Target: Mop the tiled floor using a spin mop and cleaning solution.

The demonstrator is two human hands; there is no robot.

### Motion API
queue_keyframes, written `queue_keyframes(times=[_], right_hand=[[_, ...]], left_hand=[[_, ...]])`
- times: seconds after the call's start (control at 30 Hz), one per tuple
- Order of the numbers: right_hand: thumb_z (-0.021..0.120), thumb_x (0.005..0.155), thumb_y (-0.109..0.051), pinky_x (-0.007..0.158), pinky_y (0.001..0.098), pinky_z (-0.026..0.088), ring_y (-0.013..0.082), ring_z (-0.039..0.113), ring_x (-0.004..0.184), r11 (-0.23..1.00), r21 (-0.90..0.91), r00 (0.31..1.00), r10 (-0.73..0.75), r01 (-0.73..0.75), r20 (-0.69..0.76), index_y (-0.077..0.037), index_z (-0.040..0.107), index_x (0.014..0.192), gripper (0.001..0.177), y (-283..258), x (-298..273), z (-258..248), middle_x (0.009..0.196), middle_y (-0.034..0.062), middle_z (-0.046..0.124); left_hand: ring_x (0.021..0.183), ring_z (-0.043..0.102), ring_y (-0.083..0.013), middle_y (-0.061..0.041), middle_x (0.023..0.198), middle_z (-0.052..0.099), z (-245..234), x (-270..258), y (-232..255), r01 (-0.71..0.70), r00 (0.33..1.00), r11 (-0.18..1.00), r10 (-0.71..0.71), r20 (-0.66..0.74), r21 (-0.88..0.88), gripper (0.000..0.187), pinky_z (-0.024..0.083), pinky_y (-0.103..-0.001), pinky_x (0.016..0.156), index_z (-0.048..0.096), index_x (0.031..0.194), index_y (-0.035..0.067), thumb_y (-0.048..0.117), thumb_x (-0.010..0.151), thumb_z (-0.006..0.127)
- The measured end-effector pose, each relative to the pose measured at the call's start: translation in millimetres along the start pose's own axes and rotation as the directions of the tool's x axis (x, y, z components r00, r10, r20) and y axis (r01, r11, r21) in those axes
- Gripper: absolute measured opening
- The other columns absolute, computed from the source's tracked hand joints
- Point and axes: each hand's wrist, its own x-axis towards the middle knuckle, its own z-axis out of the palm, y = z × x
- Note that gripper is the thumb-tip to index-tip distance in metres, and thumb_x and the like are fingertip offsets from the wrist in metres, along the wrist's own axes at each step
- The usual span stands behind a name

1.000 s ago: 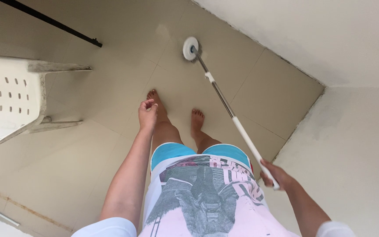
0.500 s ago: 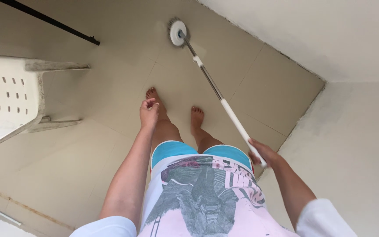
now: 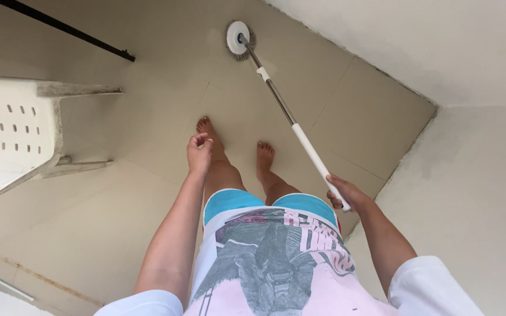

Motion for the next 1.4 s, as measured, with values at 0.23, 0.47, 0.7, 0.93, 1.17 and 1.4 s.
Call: queue_keyframes(times=[0.23,0.47,0.7,0.93,1.17,1.4], right_hand=[[0.058,0.099,-0.048,0.035,0.0301,0.033,0.0138,0.04,0.036,0.99,0.092,0.994,0.106,-0.102,-0.032,-0.014,0.051,0.131,0.047,89.1,-44.4,-50.8,0.056,0.0056,0.052],[0.056,0.097,-0.046,0.036,0.0315,0.035,0.0141,0.04,0.037,0.989,0.014,0.986,0.149,-0.148,-0.072,-0.026,0.047,0.14,0.049,59.2,-48.9,-34.3,0.057,0.0065,0.053],[0.051,0.101,-0.036,0.04,0.0317,0.039,0.0124,0.044,0.043,0.922,-0.341,0.981,-0.194,0.181,-0.004,-0.034,0.033,0.16,0.062,-77.2,22.2,23.8,0.059,0.0004,0.048],[0.053,0.1,-0.039,0.097,0.0441,0.054,0.0348,0.069,0.113,0.425,-0.905,0.892,-0.409,-0.001,-0.193,-0.047,0.029,0.158,0.063,-0.2,-45.2,-36.9,0.132,0.0169,0.067],[0.04,0.106,-0.046,0.088,0.0379,0.064,0.0263,0.078,0.09,0.234,-0.823,0.847,0.008,-0.518,-0.531,-0.055,0.012,0.161,0.063,146.6,-154.8,-114.9,0.096,0.0145,0.08],[0.052,0.1,-0.042,0.084,0.0486,0.058,0.0371,0.073,0.091,0.115,-0.981,0.901,-0.389,-0.156,-0.189,-0.044,0.027,0.159,0.064,-12.7,-59.1,-99.8,0.099,0.022,0.074]], left_hand=[[0.08,0.064,-0.0079,-0.005,0.11,0.064,-17.2,3.3,15.1,-0.006,0.999,1.0,0.007,-0.033,0.019,0.029,0.052,-0.026,0.063,0.061,0.121,0.006,0.014,0.093,0.065],[0.085,0.063,-0.0077,-0.007,0.109,0.066,-10.1,17.5,-14.6,-0.041,0.998,0.998,0.039,-0.048,-0.041,0.029,0.054,-0.025,0.067,0.063,0.119,0.004,0.013,0.092,0.069],[0.075,0.06,-0.0101,-0.006,0.107,0.065,-10.1,13.0,1.7,-0.009,1.0,1.0,0.009,-0.014,0.012,0.029,0.051,-0.027,0.065,0.063,0.12,0.005,0.014,0.093,0.067],[0.075,0.061,-0.0116,-0.008,0.105,0.064,-19.8,7.8,12.3,0.008,1.0,0.999,-0.009,-0.023,-0.039,0.029,0.049,-0.03,0.062,0.062,0.119,0.003,0.013,0.092,0.066],[0.074,0.06,-0.0111,-0.007,0.105,0.066,-5.0,21.1,-7.3,-0.017,0.999,1.0,0.017,-0.046,0.004,0.028,0.051,-0.028,0.064,0.064,0.117,0.003,0.014,0.092,0.068],[0.073,0.061,-0.0115,-0.006,0.105,0.066,-12.9,16.0,-1.5,0.029,0.999,1.0,-0.029,-0.043,0.005,0.028,0.05,-0.028,0.062,0.064,0.117,0.004,0.015,0.091,0.067]])
